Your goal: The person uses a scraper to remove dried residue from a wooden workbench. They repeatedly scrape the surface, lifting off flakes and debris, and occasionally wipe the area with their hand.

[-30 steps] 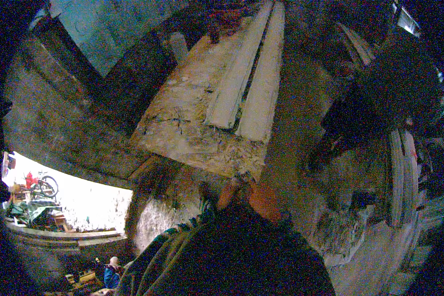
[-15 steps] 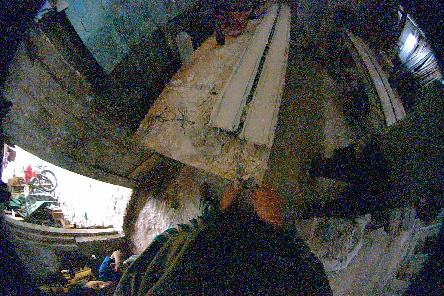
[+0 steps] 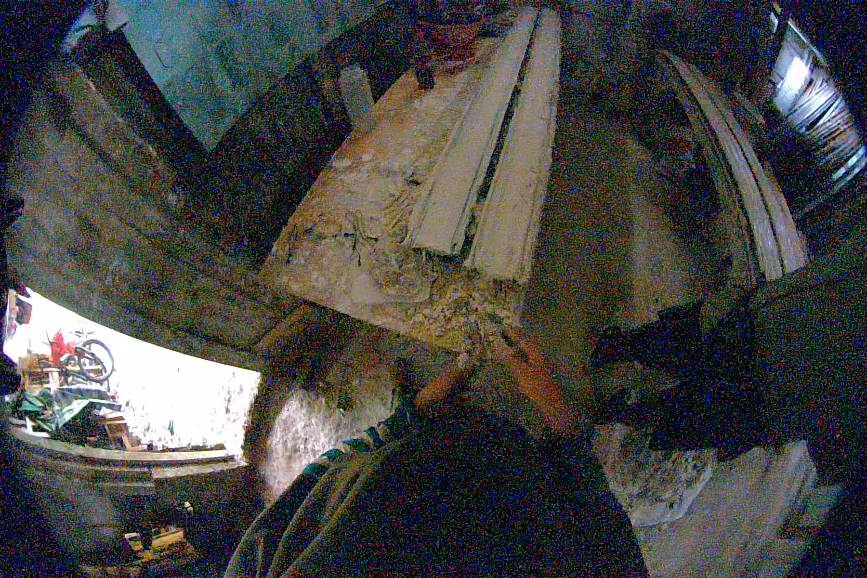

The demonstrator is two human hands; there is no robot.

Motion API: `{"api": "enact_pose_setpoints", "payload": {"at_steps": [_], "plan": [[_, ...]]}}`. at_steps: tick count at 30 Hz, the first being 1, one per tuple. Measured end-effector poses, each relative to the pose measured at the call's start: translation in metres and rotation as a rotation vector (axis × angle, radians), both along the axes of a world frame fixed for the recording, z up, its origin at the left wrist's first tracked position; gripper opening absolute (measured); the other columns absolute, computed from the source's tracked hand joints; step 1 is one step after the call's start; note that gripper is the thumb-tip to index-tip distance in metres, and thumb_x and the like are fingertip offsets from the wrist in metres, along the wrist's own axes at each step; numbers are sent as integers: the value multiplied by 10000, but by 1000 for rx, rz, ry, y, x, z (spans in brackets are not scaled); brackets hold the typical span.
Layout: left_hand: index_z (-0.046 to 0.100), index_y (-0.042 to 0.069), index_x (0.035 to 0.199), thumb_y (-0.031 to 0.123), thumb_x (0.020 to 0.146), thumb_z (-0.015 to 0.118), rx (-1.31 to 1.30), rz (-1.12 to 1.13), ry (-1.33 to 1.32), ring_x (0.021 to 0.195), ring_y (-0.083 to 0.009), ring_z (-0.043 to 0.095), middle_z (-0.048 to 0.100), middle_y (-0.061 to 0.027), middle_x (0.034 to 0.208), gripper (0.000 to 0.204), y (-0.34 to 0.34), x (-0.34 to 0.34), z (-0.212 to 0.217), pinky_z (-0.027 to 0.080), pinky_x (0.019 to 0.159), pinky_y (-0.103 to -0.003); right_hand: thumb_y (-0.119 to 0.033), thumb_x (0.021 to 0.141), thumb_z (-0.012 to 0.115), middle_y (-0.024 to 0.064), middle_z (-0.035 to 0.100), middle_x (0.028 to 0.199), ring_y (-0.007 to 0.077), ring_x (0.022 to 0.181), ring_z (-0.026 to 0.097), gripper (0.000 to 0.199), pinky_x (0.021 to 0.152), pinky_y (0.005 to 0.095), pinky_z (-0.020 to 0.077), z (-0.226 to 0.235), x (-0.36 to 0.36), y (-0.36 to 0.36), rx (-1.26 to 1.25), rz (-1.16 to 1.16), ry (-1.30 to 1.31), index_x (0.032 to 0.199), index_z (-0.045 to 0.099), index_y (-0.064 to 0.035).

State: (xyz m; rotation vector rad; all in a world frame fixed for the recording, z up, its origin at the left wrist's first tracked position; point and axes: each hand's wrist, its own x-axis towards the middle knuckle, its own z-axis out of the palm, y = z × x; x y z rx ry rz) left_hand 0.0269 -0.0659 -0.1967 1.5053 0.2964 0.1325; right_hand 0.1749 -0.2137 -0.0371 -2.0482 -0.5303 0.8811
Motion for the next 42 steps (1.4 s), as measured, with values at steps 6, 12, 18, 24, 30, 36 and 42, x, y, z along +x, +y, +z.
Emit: {"api": "enact_pose_setpoints", "payload": {"at_steps": [6,12,18,24,30,36,42], "plan": [[534,151,1128,352,963,485,-1024,147,169,814,-135,557,559,-13,975,264,-4,2,13,478,676,-269,-255,941,536,99,651,964,226,834,613,386,795,351,487,25,-17,-30,98,220,-316,1316,522,-164],[549,150,1090,419,974,421,-1065,63,154,642,-110,489,541,20,806,319,-11,8,19,444,579,-238,-274,936,524,173,623,1131,346,1008,611,383,871,410,478,47,-54,-32,-113,252,-215,1302,528,-162],[542,157,1064,422,970,421,-855,182,178,690,-90,480,525,25,876,307,-21,13,21,425,575,-239,-240,924,517,199,630,1078,389,940,611,389,841,461,481,56,-63,-15,-153,320,-428,1308,523,-178],[495,163,942,455,963,451,-855,198,175,615,-96,428,463,33,763,296,-21,12,22,369,514,-246,-256,934,479,236,632,1012,425,898,605,386,802,496,476,51,-62,-2,-247,256,-348,1307,521,-165],[470,165,857,505,937,484,-888,158,186,533,-102,386,429,31,658,350,-19,15,25,330,477,-259,-258,930,501,236,620,1093,400,982,602,397,868,440,477,-11,-19,39,-62,228,-469,1301,519,-119],[488,154,822,509,934,487,-884,143,168,534,-96,388,455,30,664,372,-14,13,30,320,468,-244,-251,923,518,183,622,1163,323,1067,598,380,918,395,455,5,-16,19,179,239,-435,1271,550,-101],[553,153,916,501,947,462,-962,81,109,552,-88,424,503,44,705,362,-16,14,30,347,476,-230,-259,936,497,169,597,1217,321,1118,576,415,962,367,428,60,-52,-31,-458,339,-80,1323,500,-107]]}}
